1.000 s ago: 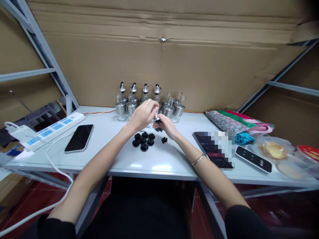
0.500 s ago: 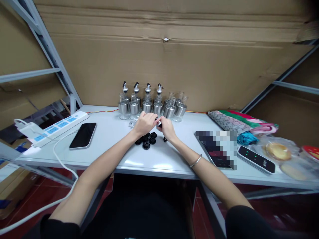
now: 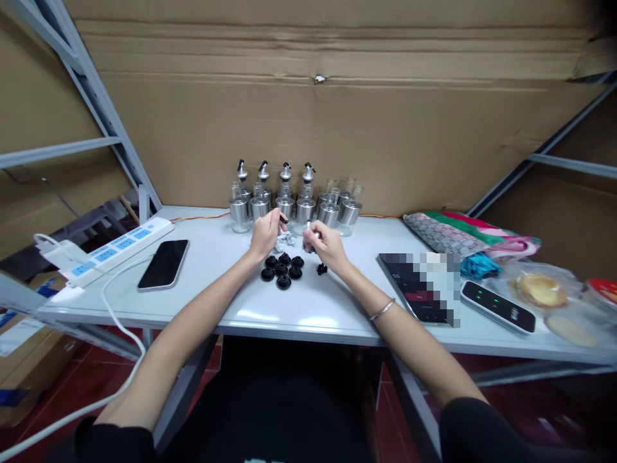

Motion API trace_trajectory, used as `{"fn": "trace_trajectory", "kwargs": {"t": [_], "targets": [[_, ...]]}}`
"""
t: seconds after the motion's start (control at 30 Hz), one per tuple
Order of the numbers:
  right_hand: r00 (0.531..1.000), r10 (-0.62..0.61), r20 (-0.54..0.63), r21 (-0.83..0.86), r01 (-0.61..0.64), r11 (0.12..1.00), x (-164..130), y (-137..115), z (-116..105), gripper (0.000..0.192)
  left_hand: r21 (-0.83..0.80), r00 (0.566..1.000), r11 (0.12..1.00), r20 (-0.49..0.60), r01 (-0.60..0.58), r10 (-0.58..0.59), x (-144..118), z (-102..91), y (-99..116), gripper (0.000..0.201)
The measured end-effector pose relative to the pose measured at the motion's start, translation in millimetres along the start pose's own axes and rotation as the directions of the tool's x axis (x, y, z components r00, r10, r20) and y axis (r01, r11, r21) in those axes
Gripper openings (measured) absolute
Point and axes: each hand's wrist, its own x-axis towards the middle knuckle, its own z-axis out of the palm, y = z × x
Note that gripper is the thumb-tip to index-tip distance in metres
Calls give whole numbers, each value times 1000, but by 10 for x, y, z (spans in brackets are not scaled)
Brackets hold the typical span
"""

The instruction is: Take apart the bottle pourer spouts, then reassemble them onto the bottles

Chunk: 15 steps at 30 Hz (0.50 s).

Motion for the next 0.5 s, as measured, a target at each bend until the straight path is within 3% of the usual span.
{"fn": "trace_trajectory", "kwargs": {"t": [0.13,0.3,0.5], "targets": [[992,48,-120,90,-38,995,54,70,-41,19,-20,1000,1000,-3,-1,1,-34,34,59,39],[991,113,-66,175,-100,980,40,38,-30,25,-33,1000,999,22,-4,4,-137,103,213,27],[977,189,-94,248,-161,955,55,24,-24,27,-129,986,992,166,13,9,-184,118,294,24]]}}
